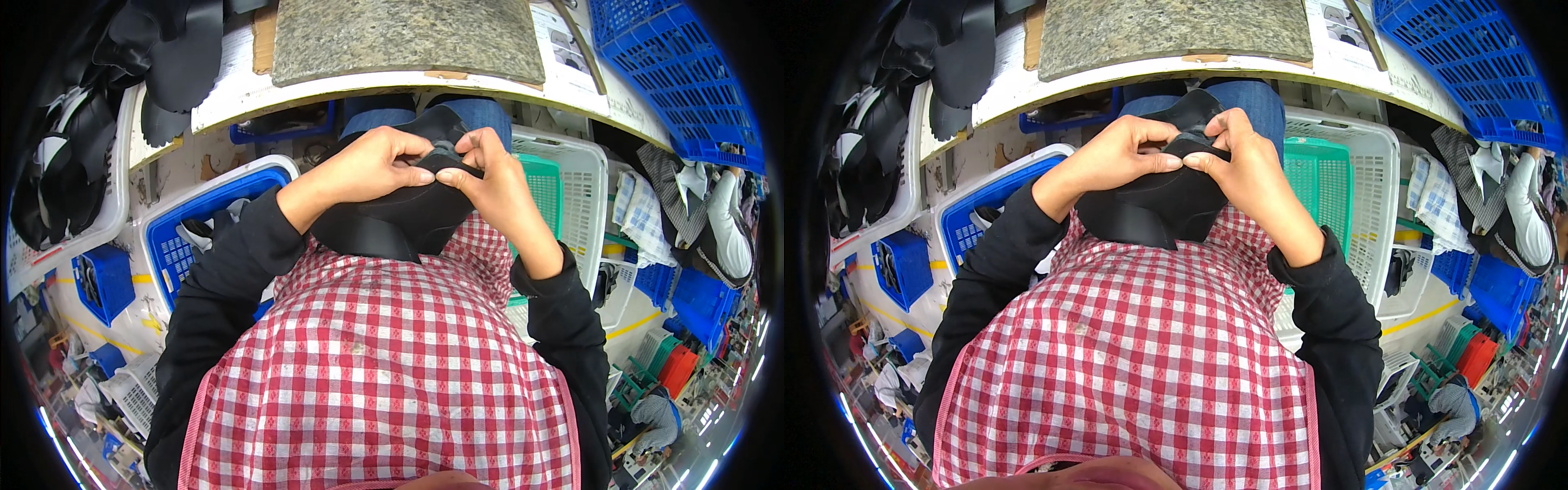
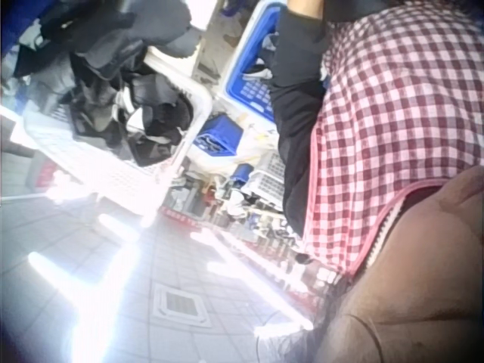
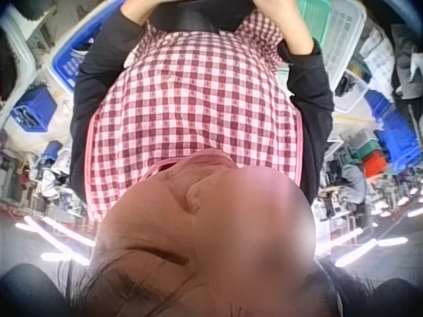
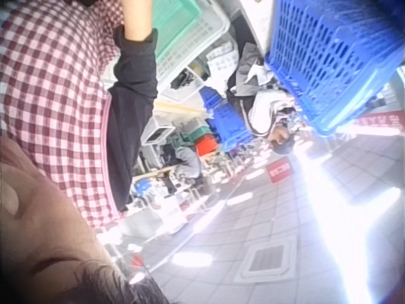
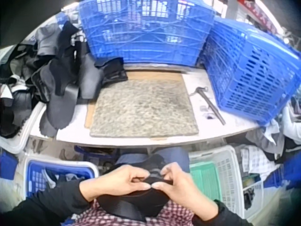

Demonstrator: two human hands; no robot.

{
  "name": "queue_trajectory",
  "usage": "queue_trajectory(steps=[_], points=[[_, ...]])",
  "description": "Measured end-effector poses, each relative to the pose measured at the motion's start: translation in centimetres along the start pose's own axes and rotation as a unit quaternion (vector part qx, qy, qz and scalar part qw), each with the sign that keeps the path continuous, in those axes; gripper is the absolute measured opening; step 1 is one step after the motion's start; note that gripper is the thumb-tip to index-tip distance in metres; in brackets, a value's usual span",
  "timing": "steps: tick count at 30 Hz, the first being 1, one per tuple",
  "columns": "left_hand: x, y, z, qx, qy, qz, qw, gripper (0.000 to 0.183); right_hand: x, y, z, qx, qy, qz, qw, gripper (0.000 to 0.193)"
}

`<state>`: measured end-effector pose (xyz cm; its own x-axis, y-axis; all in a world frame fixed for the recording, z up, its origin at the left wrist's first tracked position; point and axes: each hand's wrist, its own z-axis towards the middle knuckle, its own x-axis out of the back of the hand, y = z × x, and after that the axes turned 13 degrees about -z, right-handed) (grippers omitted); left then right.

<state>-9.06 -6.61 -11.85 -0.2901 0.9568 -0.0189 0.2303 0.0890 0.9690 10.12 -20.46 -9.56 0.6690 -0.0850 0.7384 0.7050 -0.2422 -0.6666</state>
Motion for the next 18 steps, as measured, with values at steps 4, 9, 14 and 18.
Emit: queue_trajectory(steps=[4,9,14,18], points=[[-1.2,0.0,0.4,-0.04,0.023,-0.193,0.98,0.024,0.0,0.1,0.0,0.017,0.018,0.004,1.0,0.05],[-2.2,-0.2,-0.3,-0.05,0.087,-0.259,0.961,0.028,-0.2,0.9,0.0,-0.003,-0.024,-0.004,1.0,0.044],[-0.4,1.0,0.2,-0.02,0.022,-0.201,0.979,0.023,-0.7,1.4,0.3,0.001,-0.062,0.048,0.997,0.042],[2.1,2.7,1.8,0.037,-0.029,-0.068,0.997,0.022,-1.0,0.9,0.3,0.005,-0.048,0.003,0.999,0.041]])
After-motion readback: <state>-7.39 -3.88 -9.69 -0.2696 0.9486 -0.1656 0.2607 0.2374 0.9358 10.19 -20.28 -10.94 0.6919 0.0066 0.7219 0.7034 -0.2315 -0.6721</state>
